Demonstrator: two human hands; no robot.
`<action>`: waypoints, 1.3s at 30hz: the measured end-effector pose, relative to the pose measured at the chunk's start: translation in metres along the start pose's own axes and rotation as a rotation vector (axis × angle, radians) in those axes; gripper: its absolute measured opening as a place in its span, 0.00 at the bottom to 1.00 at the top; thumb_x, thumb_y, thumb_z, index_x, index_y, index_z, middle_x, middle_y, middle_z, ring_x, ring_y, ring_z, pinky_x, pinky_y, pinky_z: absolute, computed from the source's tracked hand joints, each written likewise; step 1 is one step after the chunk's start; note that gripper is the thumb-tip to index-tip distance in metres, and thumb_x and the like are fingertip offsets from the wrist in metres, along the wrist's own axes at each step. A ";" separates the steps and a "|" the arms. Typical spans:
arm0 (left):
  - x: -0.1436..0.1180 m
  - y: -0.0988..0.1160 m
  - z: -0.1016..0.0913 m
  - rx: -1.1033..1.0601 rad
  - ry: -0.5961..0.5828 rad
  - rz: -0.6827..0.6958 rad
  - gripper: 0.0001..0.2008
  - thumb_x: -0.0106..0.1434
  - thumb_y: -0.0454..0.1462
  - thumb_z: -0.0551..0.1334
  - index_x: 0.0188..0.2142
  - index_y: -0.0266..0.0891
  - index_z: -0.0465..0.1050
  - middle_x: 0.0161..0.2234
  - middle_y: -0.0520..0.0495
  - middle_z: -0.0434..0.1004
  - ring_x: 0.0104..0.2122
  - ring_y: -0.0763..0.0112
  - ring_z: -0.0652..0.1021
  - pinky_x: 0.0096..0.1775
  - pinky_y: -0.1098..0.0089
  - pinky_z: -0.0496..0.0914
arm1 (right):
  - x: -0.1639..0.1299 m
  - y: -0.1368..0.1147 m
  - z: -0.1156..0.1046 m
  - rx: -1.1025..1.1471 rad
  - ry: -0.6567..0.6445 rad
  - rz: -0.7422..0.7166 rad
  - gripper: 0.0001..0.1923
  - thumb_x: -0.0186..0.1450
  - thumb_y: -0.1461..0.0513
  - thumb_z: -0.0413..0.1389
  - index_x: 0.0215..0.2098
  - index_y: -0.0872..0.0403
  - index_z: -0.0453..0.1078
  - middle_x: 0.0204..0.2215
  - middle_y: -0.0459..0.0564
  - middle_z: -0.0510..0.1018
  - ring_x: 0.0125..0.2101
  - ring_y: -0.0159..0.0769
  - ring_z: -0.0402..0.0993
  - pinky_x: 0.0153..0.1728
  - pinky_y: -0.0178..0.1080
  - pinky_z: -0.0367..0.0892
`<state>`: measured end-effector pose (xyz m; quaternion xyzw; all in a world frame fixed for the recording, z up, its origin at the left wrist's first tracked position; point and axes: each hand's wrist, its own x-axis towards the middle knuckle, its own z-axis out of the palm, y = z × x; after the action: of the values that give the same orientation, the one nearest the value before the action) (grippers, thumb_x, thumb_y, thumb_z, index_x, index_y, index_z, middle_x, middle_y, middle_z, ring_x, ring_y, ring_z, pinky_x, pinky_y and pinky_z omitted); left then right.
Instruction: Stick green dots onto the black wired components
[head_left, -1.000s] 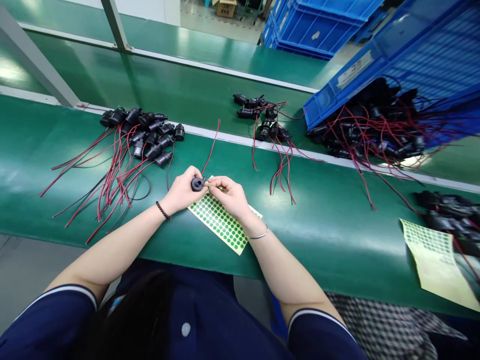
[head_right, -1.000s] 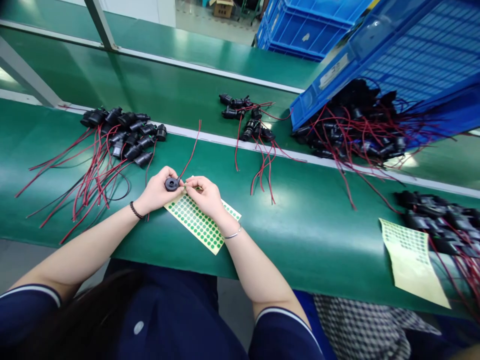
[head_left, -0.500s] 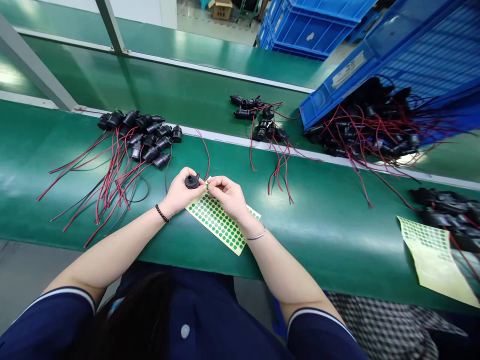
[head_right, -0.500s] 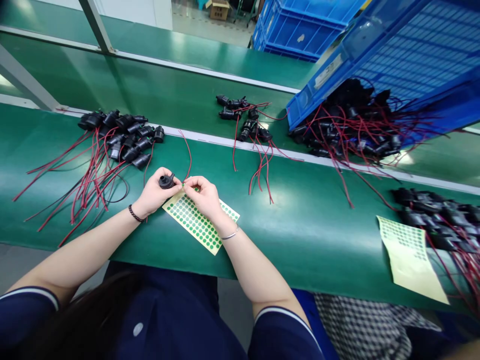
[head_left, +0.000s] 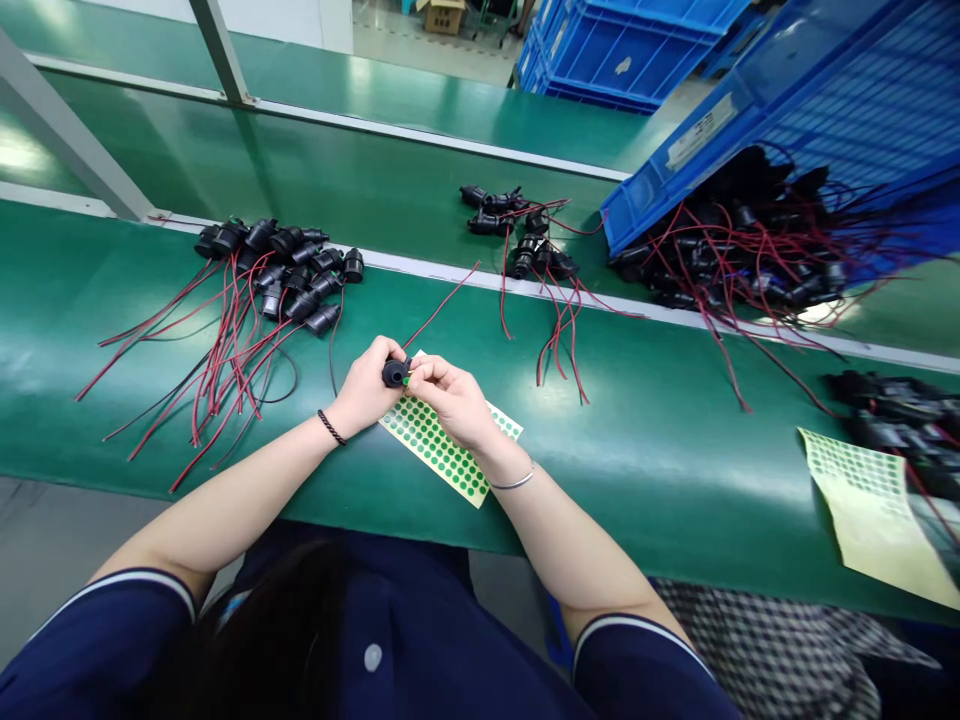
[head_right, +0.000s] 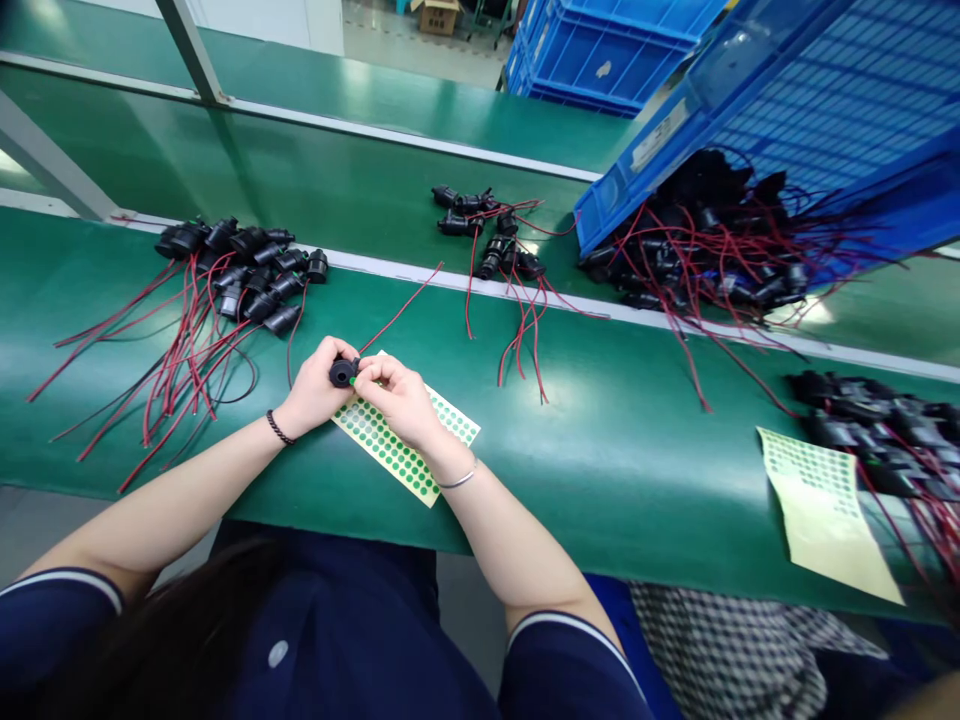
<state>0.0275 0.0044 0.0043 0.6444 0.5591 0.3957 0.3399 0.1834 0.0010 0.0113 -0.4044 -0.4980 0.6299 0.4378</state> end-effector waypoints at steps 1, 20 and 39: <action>0.000 0.000 0.001 0.004 -0.002 0.008 0.14 0.49 0.28 0.63 0.33 0.42 0.61 0.32 0.55 0.72 0.31 0.73 0.72 0.34 0.71 0.65 | 0.000 0.001 0.001 -0.001 0.009 -0.003 0.09 0.54 0.58 0.66 0.23 0.52 0.72 0.37 0.47 0.75 0.42 0.37 0.70 0.50 0.43 0.65; -0.003 -0.007 0.004 0.079 -0.003 0.110 0.14 0.50 0.27 0.60 0.35 0.42 0.62 0.35 0.51 0.72 0.36 0.68 0.73 0.41 0.67 0.68 | 0.000 0.003 0.006 0.003 0.076 0.037 0.12 0.50 0.58 0.68 0.24 0.53 0.69 0.30 0.46 0.76 0.32 0.33 0.72 0.39 0.40 0.71; -0.006 -0.005 0.006 0.073 -0.007 0.085 0.13 0.50 0.26 0.59 0.34 0.42 0.61 0.35 0.51 0.72 0.36 0.69 0.73 0.40 0.67 0.67 | -0.002 0.004 0.007 0.052 0.074 0.089 0.16 0.48 0.61 0.68 0.32 0.52 0.69 0.28 0.42 0.76 0.28 0.29 0.73 0.36 0.37 0.71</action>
<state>0.0299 -0.0007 -0.0031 0.6810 0.5442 0.3866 0.3011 0.1770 -0.0032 0.0091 -0.4375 -0.4465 0.6461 0.4379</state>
